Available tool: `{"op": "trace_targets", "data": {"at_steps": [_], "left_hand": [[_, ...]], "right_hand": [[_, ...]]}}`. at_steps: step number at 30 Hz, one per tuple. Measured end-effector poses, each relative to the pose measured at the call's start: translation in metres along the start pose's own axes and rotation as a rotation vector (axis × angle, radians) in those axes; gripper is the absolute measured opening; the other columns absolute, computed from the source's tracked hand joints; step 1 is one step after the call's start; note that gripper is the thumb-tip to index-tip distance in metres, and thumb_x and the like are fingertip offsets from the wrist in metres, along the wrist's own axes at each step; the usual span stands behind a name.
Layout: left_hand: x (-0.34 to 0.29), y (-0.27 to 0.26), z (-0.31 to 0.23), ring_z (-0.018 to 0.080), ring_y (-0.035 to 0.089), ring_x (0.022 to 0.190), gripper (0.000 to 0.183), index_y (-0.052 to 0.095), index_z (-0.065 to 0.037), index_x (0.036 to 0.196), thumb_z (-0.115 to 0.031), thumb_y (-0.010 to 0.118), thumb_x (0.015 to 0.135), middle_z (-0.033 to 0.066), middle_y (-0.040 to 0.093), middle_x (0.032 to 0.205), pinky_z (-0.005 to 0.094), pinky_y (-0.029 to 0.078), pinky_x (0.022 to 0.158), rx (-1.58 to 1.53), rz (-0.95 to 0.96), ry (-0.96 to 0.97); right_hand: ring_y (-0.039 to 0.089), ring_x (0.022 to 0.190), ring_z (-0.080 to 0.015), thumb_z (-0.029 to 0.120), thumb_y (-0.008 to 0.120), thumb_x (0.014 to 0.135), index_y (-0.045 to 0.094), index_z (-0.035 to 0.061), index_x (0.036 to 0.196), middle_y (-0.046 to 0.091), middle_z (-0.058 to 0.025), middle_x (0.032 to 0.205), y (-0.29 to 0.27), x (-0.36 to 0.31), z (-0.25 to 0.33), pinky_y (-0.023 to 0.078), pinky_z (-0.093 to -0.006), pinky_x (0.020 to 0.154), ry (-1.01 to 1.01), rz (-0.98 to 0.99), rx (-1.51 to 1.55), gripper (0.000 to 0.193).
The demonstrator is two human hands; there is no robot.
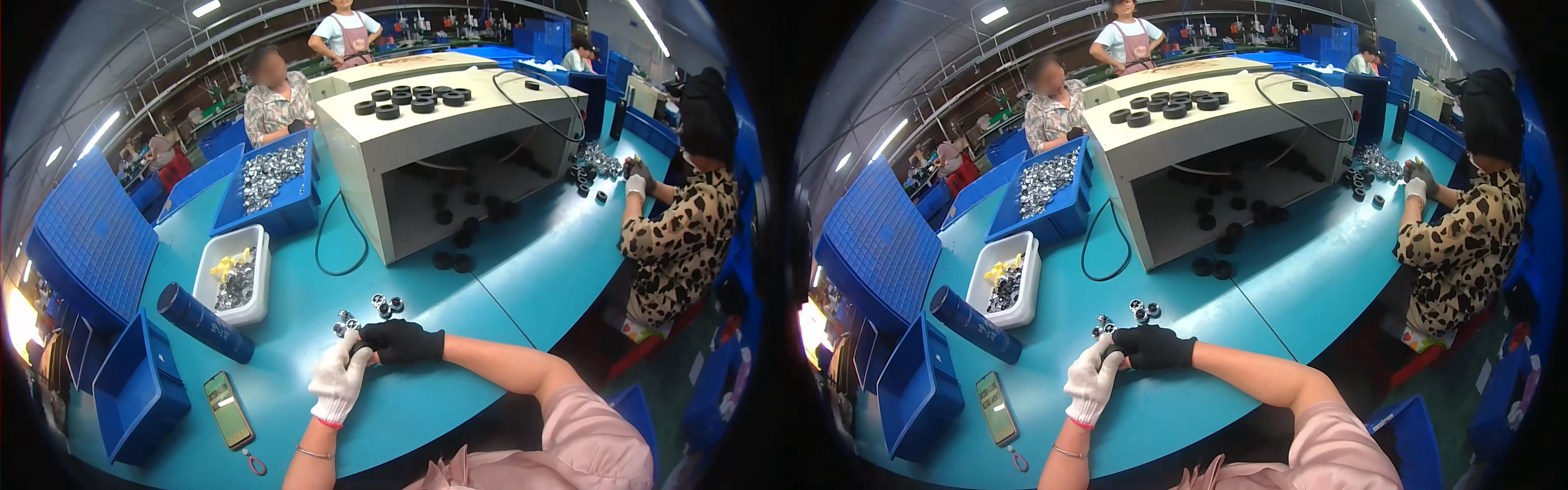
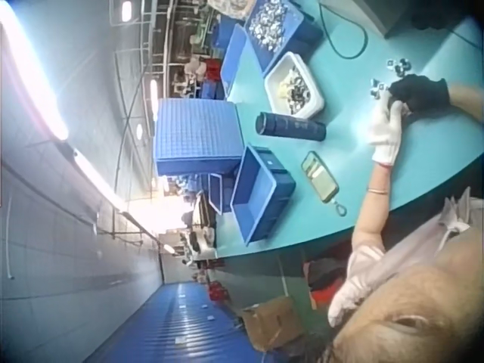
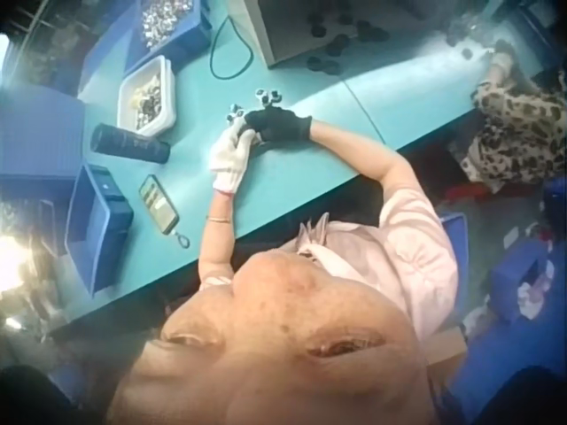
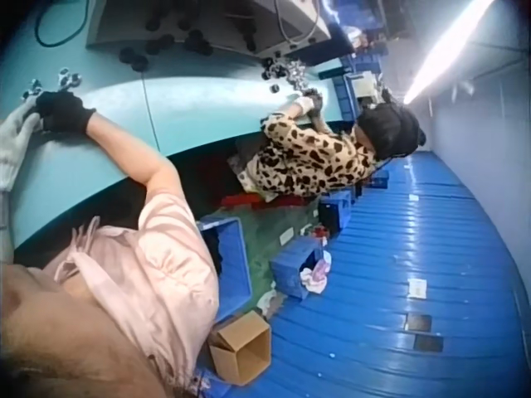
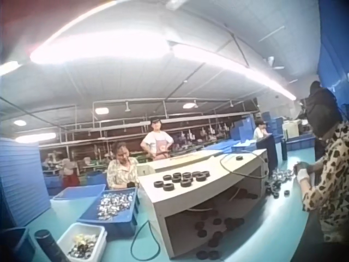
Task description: The person collects black rubber rings from the table and assembles them by fitting metal components into each ring by hand.
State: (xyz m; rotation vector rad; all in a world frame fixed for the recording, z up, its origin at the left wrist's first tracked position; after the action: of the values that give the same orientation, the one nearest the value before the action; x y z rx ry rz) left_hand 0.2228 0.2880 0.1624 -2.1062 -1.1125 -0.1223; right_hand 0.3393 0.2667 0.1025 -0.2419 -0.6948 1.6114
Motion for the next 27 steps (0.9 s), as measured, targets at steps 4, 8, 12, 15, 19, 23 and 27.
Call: {"op": "trace_targets", "data": {"at_steps": [4,8,12,15,19,23,27], "left_hand": [[0.002,0.001,-0.005,0.0250,0.059,0.062,0.016,0.059,-0.004,0.091,-0.017,0.061,0.082,0.0129,0.060,0.069,0.0335,0.046,0.058,-0.005,0.044,-0.019],[0.007,0.013,0.017,0.0180,0.062,0.065,0.017,0.058,-0.001,0.092,-0.015,0.061,0.082,0.0095,0.065,0.073,0.0287,0.047,0.061,-0.263,0.130,-0.184],[0.006,0.010,0.012,0.0164,0.063,0.066,0.017,0.059,-0.001,0.093,-0.015,0.060,0.082,0.0091,0.065,0.073,0.0266,0.048,0.062,-0.209,0.147,-0.189],[0.005,0.014,0.018,0.0153,0.063,0.066,0.017,0.059,-0.002,0.093,-0.016,0.058,0.083,0.0081,0.066,0.072,0.0261,0.047,0.062,-0.325,0.155,-0.223],[0.001,0.014,0.020,0.0151,0.063,0.066,0.017,0.059,-0.004,0.093,-0.018,0.058,0.083,0.0070,0.066,0.070,0.0264,0.047,0.063,-0.248,0.159,-0.258],[-0.001,0.012,0.021,0.0164,0.064,0.066,0.018,0.058,-0.005,0.093,-0.020,0.059,0.082,0.0078,0.067,0.071,0.0278,0.047,0.063,-0.188,0.158,-0.239],[-0.005,0.013,0.025,0.0183,0.064,0.065,0.023,0.056,-0.004,0.097,-0.021,0.060,0.080,0.0082,0.066,0.069,0.0293,0.048,0.064,-0.265,0.119,-0.289]], "right_hand": [[0.062,0.091,-0.0314,0.032,0.065,0.081,0.053,0.0111,0.109,0.064,-0.0120,0.097,-0.001,0.000,-0.001,0.048,-0.0382,0.077,0.010,-0.008,-0.014,0.037],[0.062,0.091,-0.0313,0.030,0.063,0.083,0.054,0.0109,0.107,0.063,-0.0135,0.096,-0.007,0.005,0.006,0.048,-0.0381,0.076,-0.017,-0.013,-0.033,0.032],[0.062,0.090,-0.0310,0.029,0.062,0.083,0.055,0.0115,0.107,0.063,-0.0128,0.095,-0.003,0.005,0.006,0.048,-0.0372,0.076,-0.044,-0.016,-0.049,0.031],[0.062,0.090,-0.0308,0.028,0.062,0.083,0.055,0.0111,0.108,0.063,-0.0128,0.096,-0.001,0.004,0.003,0.048,-0.0370,0.077,-0.038,-0.007,-0.047,0.031],[0.062,0.090,-0.0305,0.028,0.062,0.083,0.055,0.0113,0.109,0.063,-0.0128,0.096,-0.002,0.000,0.006,0.048,-0.0372,0.077,-0.046,-0.012,-0.028,0.031],[0.061,0.093,-0.0300,0.028,0.063,0.083,0.055,0.0116,0.111,0.062,-0.0126,0.098,-0.002,-0.004,0.010,0.047,-0.0372,0.079,-0.032,-0.009,-0.029,0.033],[0.060,0.093,-0.0297,0.031,0.065,0.080,0.057,0.0126,0.111,0.062,-0.0123,0.099,0.004,-0.001,0.010,0.047,-0.0383,0.080,-0.044,0.022,-0.151,0.036]]}}
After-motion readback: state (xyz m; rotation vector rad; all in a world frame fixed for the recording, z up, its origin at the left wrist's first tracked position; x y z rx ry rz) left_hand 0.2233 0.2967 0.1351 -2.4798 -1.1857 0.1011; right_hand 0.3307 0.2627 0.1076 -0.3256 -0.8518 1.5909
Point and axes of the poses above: each hand's wrist, its own x-axis towards the middle knuckle, its own y-axis out of the palm, z = x × y, the point moved 7 cm from there along x, towards the middle knuckle
